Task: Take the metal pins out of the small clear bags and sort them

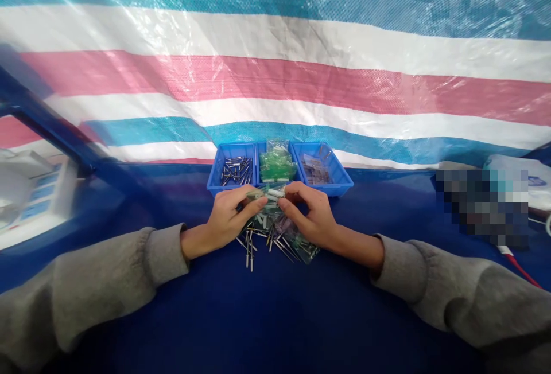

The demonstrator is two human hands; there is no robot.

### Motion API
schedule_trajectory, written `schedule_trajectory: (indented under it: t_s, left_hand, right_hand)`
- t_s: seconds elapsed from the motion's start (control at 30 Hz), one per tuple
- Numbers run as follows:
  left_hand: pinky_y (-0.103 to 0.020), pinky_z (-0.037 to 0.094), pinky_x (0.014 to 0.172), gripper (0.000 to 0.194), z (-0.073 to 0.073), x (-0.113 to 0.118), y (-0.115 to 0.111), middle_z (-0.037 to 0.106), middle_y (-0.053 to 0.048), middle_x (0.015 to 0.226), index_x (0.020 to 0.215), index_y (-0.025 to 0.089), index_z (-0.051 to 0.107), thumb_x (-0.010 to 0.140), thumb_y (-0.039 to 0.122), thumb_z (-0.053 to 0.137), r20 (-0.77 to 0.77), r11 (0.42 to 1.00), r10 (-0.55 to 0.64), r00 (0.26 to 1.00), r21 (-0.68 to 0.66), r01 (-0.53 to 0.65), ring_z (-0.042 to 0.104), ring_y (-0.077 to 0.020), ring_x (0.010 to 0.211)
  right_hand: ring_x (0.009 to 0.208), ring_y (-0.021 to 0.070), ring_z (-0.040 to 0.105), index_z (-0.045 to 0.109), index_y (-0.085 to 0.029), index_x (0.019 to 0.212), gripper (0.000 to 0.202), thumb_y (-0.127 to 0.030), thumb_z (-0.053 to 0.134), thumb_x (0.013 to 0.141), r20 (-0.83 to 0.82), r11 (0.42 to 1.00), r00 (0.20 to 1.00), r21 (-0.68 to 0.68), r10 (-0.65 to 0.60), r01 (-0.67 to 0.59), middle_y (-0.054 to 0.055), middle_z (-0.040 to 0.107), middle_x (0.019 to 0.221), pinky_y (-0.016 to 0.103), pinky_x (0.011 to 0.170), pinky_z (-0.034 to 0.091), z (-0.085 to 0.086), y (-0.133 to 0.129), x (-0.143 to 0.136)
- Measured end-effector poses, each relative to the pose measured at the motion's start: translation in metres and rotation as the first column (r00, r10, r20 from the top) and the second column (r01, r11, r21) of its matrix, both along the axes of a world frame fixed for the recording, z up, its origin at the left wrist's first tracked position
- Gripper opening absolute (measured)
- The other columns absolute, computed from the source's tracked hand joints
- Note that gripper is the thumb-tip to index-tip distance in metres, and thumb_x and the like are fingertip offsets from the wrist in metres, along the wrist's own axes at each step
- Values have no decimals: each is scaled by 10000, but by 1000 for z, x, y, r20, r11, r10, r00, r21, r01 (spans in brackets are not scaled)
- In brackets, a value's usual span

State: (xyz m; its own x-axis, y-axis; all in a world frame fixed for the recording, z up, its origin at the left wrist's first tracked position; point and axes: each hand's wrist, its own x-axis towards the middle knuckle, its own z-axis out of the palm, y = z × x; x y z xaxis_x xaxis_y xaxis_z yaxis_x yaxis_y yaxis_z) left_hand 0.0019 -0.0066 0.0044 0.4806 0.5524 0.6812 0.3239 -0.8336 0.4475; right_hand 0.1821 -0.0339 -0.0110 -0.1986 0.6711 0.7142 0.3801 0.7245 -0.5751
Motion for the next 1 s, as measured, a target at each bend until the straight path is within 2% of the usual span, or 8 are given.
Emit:
schedule_trajectory:
  t_s: [0.13, 0.27, 0.5, 0.67, 0.83, 1.0]
  left_hand:
    - [-160, 343, 423, 335, 0, 0, 0, 525, 49, 505, 626, 151, 541, 893, 340, 468, -29, 999, -41, 999, -17, 41, 454, -39, 417]
    - [-167, 353, 436, 299, -1, -1, 2, 537, 43, 519, 675, 154, 573, 879, 356, 487, -29, 1000, -7, 1000, -7, 7, 455, -49, 436]
    - [-190, 419, 528, 177, -2, 1, 4, 602, -22, 743, 832, 150, 595, 862, 309, 524, -26, 998, -59, 998, -30, 58, 518, -81, 597]
    - [-202, 405, 533, 151, -2, 1, 3, 554, -4, 677, 784, 153, 583, 856, 277, 537, 8, 996, -86, 996, -32, 86, 493, -83, 585]
    - [-201, 351, 493, 228, -2, 0, 4, 471, 28, 564, 654, 148, 538, 847, 270, 555, 15, 997, -72, 997, -4, 72, 427, -71, 516]
    - [-200, 388, 508, 225, -2, 1, 5, 542, 1, 636, 725, 146, 578, 847, 333, 544, -3, 998, -60, 998, -33, 60, 472, -77, 545]
  right_hand:
    - [474, 65, 375, 423, -201, 689, 190, -236, 480, 866, -3, 1000, 1000, 14, 4, -4, -63, 397, 551, 196, 465, 326, 1, 0, -1]
    - [468, 63, 362, 406, -197, 657, 224, -227, 493, 861, 6, 1000, 1000, 8, 1, -1, -63, 383, 538, 198, 457, 312, 0, -1, -1]
    - [464, 63, 351, 422, -193, 623, 269, -252, 489, 876, 26, 1000, 1000, -19, 14, -14, -61, 379, 529, 196, 455, 312, 0, -1, 1]
    - [460, 63, 374, 463, -192, 641, 218, -216, 491, 856, 17, 1000, 1000, 2, 4, -4, -58, 409, 525, 196, 455, 325, 0, -1, 0]
    - [502, 79, 436, 520, -188, 803, 68, -232, 495, 849, -17, 998, 1000, -59, 12, -13, -44, 480, 582, 205, 484, 372, 0, 1, 0]
    - [490, 70, 416, 499, -182, 792, 72, -208, 479, 856, -8, 1000, 1000, -25, 10, -10, -51, 447, 582, 203, 481, 362, 0, 0, 0]
